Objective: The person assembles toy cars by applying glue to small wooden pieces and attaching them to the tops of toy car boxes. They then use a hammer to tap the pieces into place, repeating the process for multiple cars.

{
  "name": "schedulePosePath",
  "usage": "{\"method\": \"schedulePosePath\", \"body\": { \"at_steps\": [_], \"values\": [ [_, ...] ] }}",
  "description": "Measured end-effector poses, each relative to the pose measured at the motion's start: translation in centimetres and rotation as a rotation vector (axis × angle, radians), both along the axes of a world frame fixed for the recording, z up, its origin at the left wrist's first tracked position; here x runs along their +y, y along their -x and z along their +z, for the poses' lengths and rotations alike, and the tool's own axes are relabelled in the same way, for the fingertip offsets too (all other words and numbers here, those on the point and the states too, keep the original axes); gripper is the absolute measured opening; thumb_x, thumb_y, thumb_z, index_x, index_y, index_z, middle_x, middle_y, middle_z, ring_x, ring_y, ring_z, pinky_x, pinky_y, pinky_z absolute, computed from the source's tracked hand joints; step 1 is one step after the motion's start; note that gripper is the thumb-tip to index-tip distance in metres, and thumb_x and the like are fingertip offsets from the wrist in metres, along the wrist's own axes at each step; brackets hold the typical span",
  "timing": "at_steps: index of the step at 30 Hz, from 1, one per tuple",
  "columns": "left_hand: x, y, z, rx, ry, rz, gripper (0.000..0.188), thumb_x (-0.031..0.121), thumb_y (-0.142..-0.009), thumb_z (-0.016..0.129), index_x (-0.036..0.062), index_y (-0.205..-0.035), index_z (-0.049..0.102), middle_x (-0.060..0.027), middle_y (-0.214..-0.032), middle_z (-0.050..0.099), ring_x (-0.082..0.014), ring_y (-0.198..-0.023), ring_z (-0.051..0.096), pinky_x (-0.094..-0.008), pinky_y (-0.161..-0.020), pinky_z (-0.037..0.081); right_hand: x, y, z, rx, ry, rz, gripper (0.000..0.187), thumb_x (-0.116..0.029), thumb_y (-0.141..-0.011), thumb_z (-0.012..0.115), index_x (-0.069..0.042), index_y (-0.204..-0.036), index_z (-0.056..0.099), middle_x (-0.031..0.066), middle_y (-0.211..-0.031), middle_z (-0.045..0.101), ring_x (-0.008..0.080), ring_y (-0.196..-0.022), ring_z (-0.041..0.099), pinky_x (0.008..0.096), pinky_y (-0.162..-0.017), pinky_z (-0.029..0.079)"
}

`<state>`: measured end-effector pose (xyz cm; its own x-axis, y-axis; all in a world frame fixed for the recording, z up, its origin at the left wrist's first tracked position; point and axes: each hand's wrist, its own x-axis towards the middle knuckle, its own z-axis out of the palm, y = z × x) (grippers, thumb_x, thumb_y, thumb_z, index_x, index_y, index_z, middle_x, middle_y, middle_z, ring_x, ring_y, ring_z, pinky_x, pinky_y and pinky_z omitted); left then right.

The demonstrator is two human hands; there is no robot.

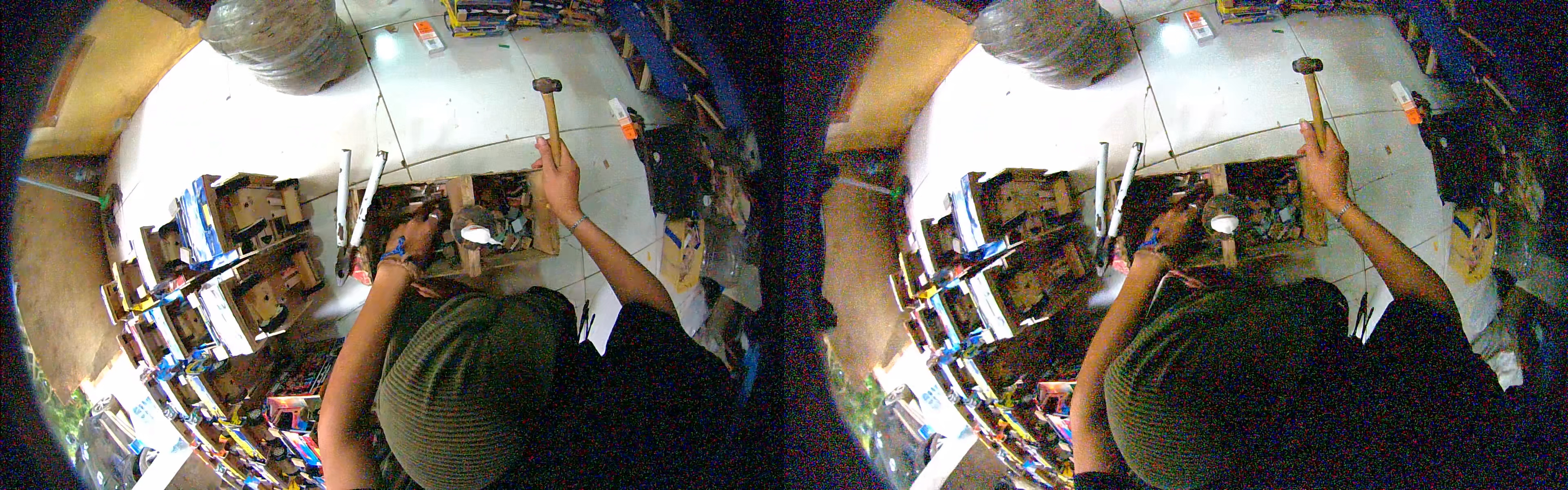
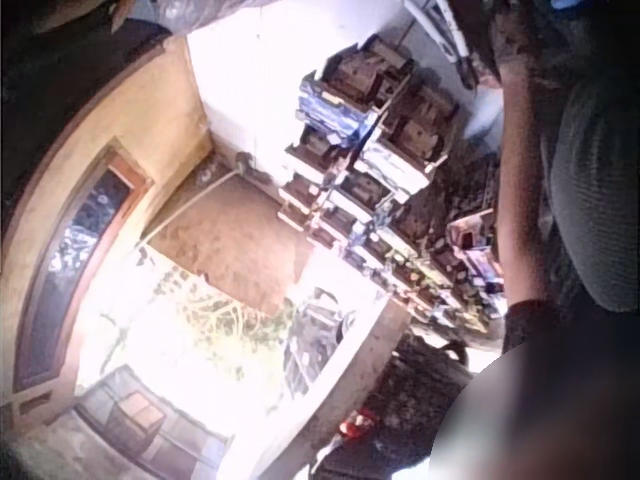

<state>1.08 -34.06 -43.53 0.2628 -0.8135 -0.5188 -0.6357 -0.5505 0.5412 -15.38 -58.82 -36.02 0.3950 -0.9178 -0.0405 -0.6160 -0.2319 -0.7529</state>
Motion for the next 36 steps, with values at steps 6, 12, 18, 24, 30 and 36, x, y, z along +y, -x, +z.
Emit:
{"method": "schedulePosePath", "body": {
  "at_steps": [6,12,18,24,30,36],
  "values": [
    [0.7,0.4,-1.6,0.027,0.166,0.059,0.038,0.005,-0.088,0.048,0.0078,-0.125,0.055,-0.0276,-0.102,0.066,-0.0458,-0.094,0.065,-0.0518,-0.083,0.053,-0.1,0.1,-0.3,0.019,0.029,0.002,0.038,-0.042,-0.097,0.056,-0.004,-0.097,0.062,0.0067,-0.066,0.064,0.0159,-0.063,0.062,0.0321,-0.062,0.047],
    [0.4,0.5,-1.0,-0.053,0.263,0.026,0.026,0.003,-0.087,0.049,0.0025,-0.11,0.062,-0.0271,-0.098,0.067,-0.0434,-0.095,0.066,-0.0498,-0.082,0.055,0.0,0.1,-0.2,0.035,0.044,0.014,0.039,-0.042,-0.098,0.055,-0.005,-0.098,0.063,0.0088,-0.068,0.063,0.0216,-0.063,0.064,0.0369,-0.064,0.05],
    [0.4,-0.1,2.3,-0.109,-0.031,-0.181,0.02,0.007,-0.082,0.059,0.0062,-0.101,0.064,-0.0214,-0.093,0.069,-0.0348,-0.088,0.069,-0.0434,-0.076,0.058,-1.2,1.1,-2.5,-0.028,0.031,0.03,0.027,-0.029,-0.097,0.059,-0.007,-0.111,0.063,0.0097,-0.08,0.064,0.0208,-0.071,0.064,0.0367,-0.067,0.051],
    [5.1,1.4,6.1,-0.187,0.012,-0.168,0.05,0.027,-0.069,0.073,0.0133,-0.116,0.064,-0.0091,-0.12,0.063,-0.0252,-0.114,0.057,-0.0366,-0.098,0.045,-3.7,2.8,-5.4,0.194,0.216,0.214,0.034,-0.014,-0.093,0.059,-0.006,-0.126,0.06,0.012,-0.11,0.061,0.0229,-0.088,0.06,0.035,-0.077,0.05],
    [4.3,-1.7,10.3,-0.028,0.219,-0.057,0.054,0.036,-0.069,0.077,0.0084,-0.112,0.063,-0.0175,-0.102,0.068,-0.0329,-0.096,0.066,-0.0431,-0.084,0.053,-5.1,3.2,-6.2,-0.058,0.142,0.268,0.04,-0.037,-0.1,0.053,-0.005,-0.123,0.063,0.0092,-0.109,0.067,0.0162,-0.085,0.057,0.0308,-0.078,0.047],
    [6.1,-4.0,20.9,0.105,0.375,-0.07,0.048,0.03,-0.07,0.08,0.0077,-0.109,0.062,-0.0179,-0.1,0.069,-0.0359,-0.094,0.068,-0.0446,-0.081,0.055,-7.5,0.0,-1.1,-0.069,0.133,0.391,0.039,-0.037,-0.099,0.055,-0.003,-0.117,0.064,0.0064,-0.088,0.063,0.0173,-0.084,0.058,0.0312,-0.078,0.046]
  ]
}}
